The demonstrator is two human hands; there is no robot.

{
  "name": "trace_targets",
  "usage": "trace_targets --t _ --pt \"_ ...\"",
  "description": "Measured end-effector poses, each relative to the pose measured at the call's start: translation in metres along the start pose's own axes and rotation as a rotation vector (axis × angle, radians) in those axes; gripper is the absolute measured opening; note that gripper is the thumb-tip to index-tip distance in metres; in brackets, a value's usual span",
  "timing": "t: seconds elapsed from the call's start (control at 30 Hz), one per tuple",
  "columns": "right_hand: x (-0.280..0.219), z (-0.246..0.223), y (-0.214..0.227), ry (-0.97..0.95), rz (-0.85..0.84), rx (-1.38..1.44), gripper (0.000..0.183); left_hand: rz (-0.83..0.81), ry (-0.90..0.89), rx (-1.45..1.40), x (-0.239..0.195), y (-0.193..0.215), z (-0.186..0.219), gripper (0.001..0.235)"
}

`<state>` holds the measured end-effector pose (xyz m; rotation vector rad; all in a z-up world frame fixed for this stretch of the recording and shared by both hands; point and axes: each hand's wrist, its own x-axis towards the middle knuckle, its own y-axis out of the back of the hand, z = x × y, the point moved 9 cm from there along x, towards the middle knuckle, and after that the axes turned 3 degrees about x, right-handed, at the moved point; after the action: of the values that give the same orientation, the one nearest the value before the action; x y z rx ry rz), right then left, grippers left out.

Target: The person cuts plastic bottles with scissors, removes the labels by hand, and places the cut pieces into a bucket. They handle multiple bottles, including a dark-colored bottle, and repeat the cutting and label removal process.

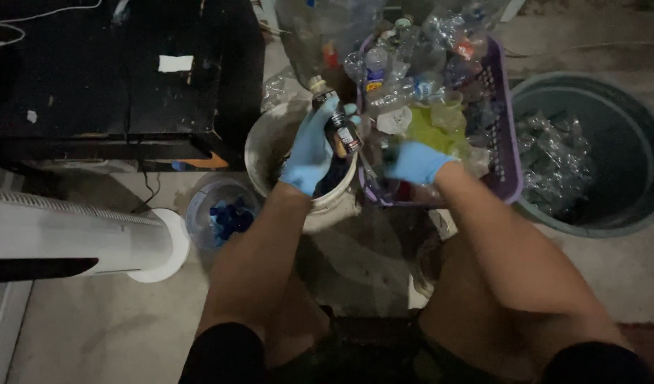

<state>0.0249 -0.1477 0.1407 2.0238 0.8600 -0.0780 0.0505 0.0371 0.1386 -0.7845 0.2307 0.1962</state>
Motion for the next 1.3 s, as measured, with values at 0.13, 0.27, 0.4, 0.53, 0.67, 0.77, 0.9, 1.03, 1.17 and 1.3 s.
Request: trace_targets --t 0.13,0.27,0.4,0.53,0.67,0.77,0.9,1.03,1.17,1.3 --pt "0.056 0.024 -0.064 0.024 -0.126 -0.319 0.054 0.010 -0.037 0.061 0.006 0.000 0.000 0.027" --pt "0.073 0.016 -0.087 -0.012 -0.178 -0.629 0.049 0.044 -0.042 0.047 0.009 0.012 -0.003 0.033" --pt "0.083 0.011 -0.096 -0.058 -0.241 -0.653 0.050 0.071 -0.045 -0.119 -0.004 0.015 -0.003 0.031" --pt "0.081 0.038 -0.101 0.142 0.474 -0.292 0.059 0.059 -0.022 0.049 -0.009 0.015 0.000 0.034" --pt "0.090 0.049 -0.113 0.086 0.445 -0.464 0.043 0.041 -0.057 0.097 -0.002 0.012 -0.004 0.037" --pt "0.093 0.002 -0.094 -0.166 -0.038 -0.659 0.045 0.041 -0.074 0.120 0.002 0.010 -0.006 0.034" --pt "0.114 0.086 -0.133 -0.309 -0.226 -0.744 0.049 0.016 -0.091 0.156 0.007 0.011 -0.009 0.033" --pt "0.104 0.085 -0.116 -0.011 -0.135 -0.894 0.034 0.064 -0.077 0.154 0.012 0.022 -0.001 0.035" --pt "0.117 0.162 -0.089 -0.266 0.012 -0.273 0.043 0.082 -0.098 0.082 0.010 0.026 0.013 0.036" --pt "0.068 0.117 -0.025 -0.300 0.069 -0.086 0.048 0.108 -0.157 0.056 0.033 0.043 0.013 0.032"
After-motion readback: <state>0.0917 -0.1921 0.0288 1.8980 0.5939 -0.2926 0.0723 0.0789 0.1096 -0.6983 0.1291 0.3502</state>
